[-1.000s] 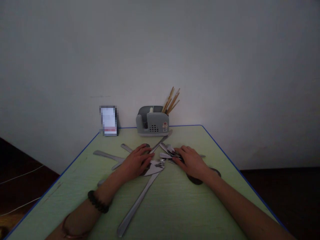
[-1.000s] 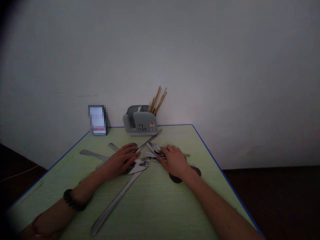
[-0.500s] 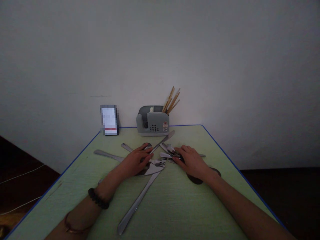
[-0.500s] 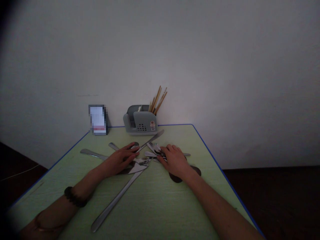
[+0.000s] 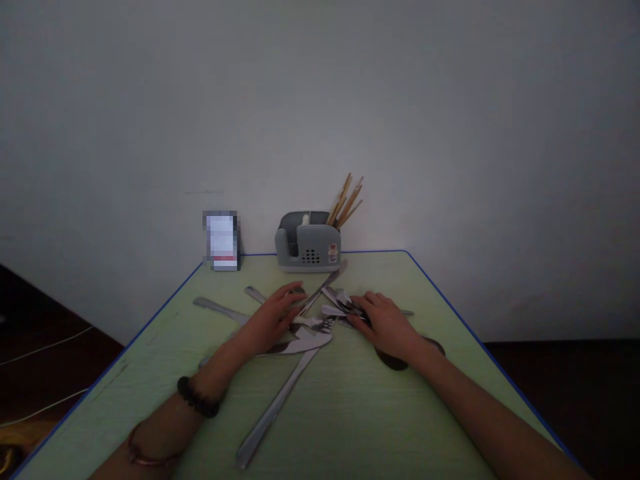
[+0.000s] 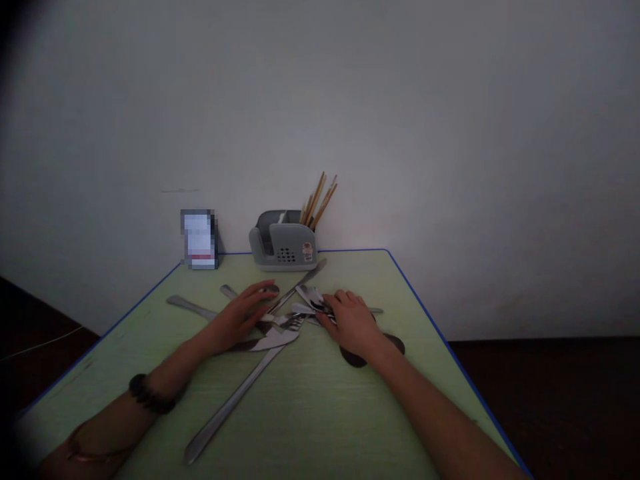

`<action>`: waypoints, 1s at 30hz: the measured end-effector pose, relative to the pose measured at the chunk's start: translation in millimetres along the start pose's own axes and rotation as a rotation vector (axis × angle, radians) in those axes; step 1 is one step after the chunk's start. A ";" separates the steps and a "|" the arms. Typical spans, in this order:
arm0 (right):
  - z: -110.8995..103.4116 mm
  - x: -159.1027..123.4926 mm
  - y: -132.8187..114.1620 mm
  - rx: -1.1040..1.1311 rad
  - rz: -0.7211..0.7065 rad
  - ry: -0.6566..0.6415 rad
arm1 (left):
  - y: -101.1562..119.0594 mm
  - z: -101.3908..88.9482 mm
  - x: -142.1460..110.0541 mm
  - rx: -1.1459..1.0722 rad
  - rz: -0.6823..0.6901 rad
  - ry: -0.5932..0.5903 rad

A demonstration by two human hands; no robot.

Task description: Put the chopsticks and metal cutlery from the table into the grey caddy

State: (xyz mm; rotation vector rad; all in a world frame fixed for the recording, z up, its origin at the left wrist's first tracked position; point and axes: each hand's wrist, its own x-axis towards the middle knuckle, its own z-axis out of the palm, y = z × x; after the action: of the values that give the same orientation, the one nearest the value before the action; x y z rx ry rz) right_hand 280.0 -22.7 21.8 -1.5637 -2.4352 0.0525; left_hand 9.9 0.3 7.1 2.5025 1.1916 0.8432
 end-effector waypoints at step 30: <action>0.7 0.3 0.8 -0.028 -0.015 0.009 | 18.0 -0.2 0.9 0.295 -0.396 -0.036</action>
State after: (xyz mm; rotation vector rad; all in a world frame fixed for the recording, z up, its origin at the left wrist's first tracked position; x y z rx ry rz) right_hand 280.5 -22.1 21.1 -1.5536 -2.4509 0.0091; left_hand 21.6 -10.5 15.6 2.3478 1.8306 0.5503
